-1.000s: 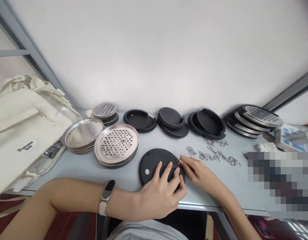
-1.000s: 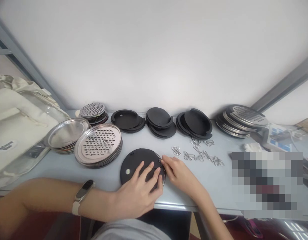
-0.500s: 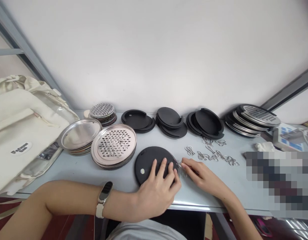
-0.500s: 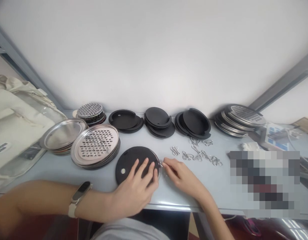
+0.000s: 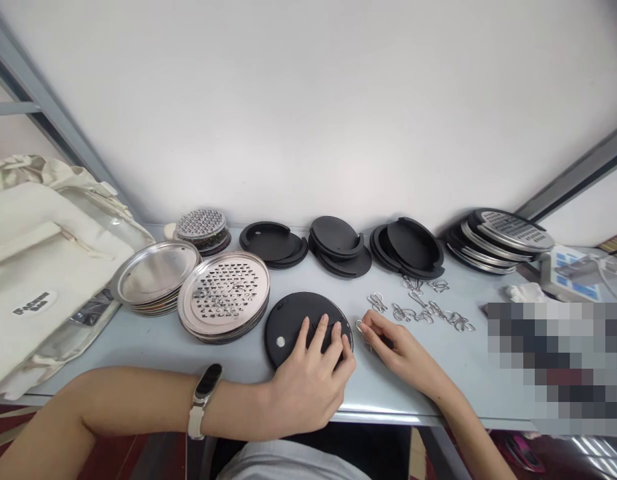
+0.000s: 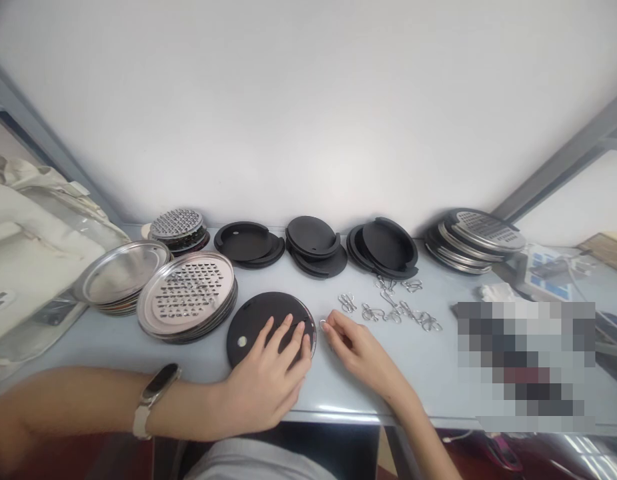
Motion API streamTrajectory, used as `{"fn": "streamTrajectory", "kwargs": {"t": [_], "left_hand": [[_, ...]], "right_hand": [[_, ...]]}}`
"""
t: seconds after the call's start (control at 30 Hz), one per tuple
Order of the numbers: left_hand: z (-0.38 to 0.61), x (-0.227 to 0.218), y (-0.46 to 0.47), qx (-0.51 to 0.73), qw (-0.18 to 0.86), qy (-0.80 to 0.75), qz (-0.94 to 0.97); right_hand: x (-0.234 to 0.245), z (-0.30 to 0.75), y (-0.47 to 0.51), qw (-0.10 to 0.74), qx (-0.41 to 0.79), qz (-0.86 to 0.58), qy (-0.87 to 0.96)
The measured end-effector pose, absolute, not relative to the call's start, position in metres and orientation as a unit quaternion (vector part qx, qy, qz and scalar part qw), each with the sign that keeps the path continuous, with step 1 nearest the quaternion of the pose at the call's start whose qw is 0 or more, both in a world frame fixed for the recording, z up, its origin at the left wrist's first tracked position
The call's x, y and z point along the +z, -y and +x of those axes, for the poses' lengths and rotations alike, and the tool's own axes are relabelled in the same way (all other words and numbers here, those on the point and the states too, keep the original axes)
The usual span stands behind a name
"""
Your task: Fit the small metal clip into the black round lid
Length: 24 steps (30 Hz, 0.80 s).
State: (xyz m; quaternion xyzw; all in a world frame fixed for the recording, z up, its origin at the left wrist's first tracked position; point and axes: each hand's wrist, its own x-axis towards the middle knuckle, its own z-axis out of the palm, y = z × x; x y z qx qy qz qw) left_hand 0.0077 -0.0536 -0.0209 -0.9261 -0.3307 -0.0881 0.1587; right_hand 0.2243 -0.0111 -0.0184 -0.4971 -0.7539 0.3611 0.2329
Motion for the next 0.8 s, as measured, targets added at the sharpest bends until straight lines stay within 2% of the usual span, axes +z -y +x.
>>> {"fn": "streamTrajectory", "kwargs": {"t": [0.53, 0.63, 0.73, 0.8], "left_hand": [[0.007, -0.013, 0.067, -0.084, 0.143, 0.336, -0.927], [0.004, 0.000, 0.070, -0.097, 0.093, 0.327, -0.935], [-0.005, 0.016, 0.060, -0.097, -0.019, 0.331, -0.938], [-0.018, 0.022, 0.050, -0.099, -0.055, 0.322, -0.940]], "right_hand": [[-0.018, 0.223, 0.011, 0.213, 0.358, -0.496, 0.762], [-0.017, 0.223, 0.011, 0.214, 0.355, -0.495, 0.763], [-0.017, 0.224, 0.011, 0.214, 0.351, -0.494, 0.766], [-0.017, 0.224, 0.011, 0.214, 0.349, -0.491, 0.769]]}}
